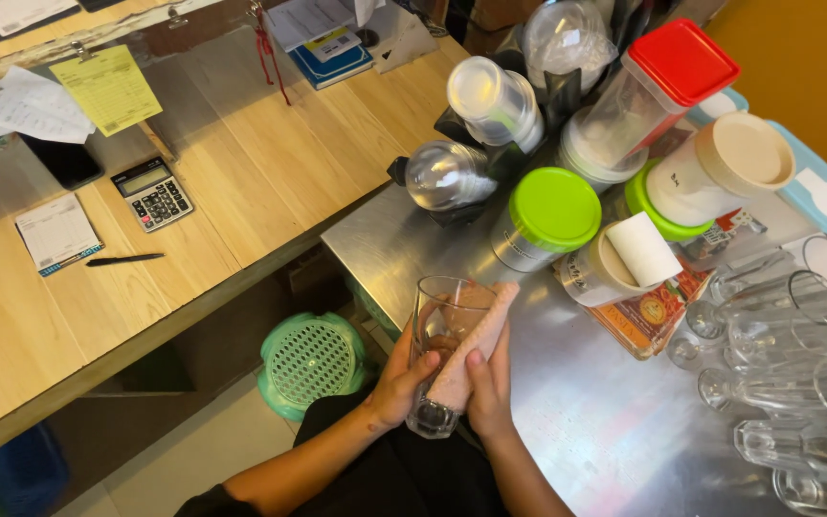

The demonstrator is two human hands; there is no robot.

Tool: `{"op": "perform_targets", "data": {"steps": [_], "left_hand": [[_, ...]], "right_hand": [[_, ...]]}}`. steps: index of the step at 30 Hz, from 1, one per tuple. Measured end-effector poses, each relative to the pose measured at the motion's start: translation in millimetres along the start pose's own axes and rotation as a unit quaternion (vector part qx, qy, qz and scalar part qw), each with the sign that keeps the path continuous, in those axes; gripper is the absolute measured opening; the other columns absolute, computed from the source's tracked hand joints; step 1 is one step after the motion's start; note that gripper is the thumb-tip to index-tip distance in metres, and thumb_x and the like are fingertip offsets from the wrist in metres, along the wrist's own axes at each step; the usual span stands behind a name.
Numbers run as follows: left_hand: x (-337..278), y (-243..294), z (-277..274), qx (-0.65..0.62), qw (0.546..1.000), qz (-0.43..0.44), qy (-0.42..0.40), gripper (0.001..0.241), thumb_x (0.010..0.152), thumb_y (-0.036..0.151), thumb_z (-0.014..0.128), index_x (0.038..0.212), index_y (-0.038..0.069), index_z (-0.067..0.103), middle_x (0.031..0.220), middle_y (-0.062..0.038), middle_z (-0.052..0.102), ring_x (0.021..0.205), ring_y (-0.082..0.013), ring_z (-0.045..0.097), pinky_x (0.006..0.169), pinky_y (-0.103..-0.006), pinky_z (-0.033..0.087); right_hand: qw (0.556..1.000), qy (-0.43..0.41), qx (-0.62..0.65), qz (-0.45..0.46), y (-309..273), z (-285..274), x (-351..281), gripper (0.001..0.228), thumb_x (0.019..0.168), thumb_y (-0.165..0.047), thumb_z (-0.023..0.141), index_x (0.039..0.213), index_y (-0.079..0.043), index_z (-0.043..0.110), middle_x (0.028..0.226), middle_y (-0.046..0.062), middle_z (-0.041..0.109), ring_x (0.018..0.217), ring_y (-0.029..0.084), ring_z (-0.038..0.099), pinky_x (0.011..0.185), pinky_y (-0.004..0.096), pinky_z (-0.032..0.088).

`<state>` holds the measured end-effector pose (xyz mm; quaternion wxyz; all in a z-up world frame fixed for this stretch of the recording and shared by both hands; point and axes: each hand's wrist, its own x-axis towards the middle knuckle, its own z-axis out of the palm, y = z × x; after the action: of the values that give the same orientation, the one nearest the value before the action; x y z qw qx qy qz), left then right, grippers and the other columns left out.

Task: Cleaning and polishing various drinking glasses using a cloth.

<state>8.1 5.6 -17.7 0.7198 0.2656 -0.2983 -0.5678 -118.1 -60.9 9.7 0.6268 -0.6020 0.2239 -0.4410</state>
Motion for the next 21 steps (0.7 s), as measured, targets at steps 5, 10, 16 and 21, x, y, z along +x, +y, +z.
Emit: {"op": "perform_targets", "data": {"steps": [5, 10, 16, 21], "left_hand": [[7, 19, 8, 0.037, 0.999, 0.02, -0.001, 0.097, 0.093, 0.042, 0.074, 0.163, 0.003, 0.02, 0.134, -0.013, 0.058, 0.12, -0.0186, 0.057, 0.107, -0.0311, 0.044], [15, 24, 0, 0.09, 0.995, 0.03, 0.017, 0.1, 0.09, 0.046, 0.076, 0.163, 0.003, 0.022, 0.126, -0.011, 0.058, 0.113, -0.0189, 0.057, 0.102, -0.0311, 0.045], [20, 28, 0, 0.144, 0.988, 0.039, 0.034, 0.101, 0.088, 0.052, 0.076, 0.161, 0.001, 0.027, 0.129, -0.007, 0.055, 0.12, -0.0185, 0.055, 0.102, -0.0311, 0.046], [25, 11, 0, 0.071, 0.997, 0.02, -0.036, 0.099, 0.093, 0.054, 0.071, 0.163, -0.001, 0.026, 0.148, -0.013, 0.051, 0.133, -0.0206, 0.05, 0.114, -0.0331, 0.039]], "right_hand": [[0.999, -0.007, 0.026, 0.031, -1, 8, -9, 0.088, 0.101, -0.037, 0.054, 0.164, 0.003, 0.008, 0.163, 0.021, 0.03, 0.149, 0.032, 0.036, 0.122, 0.042, 0.029], [0.997, 0.01, -0.035, 0.068, 19, 12, -26, 0.089, 0.1, -0.035, 0.054, 0.164, 0.002, 0.002, 0.166, 0.021, 0.024, 0.153, 0.032, 0.028, 0.123, 0.041, 0.022], [0.993, 0.01, -0.115, 0.028, 24, 12, -20, 0.094, 0.103, -0.04, 0.051, 0.161, 0.005, -0.006, 0.17, 0.022, 0.014, 0.157, 0.032, 0.017, 0.125, 0.041, 0.015], [0.996, 0.087, -0.032, 0.004, 29, -6, -11, 0.095, 0.103, -0.06, 0.047, 0.162, 0.007, 0.016, 0.159, 0.025, 0.037, 0.145, 0.034, 0.041, 0.12, 0.043, 0.031]]}}
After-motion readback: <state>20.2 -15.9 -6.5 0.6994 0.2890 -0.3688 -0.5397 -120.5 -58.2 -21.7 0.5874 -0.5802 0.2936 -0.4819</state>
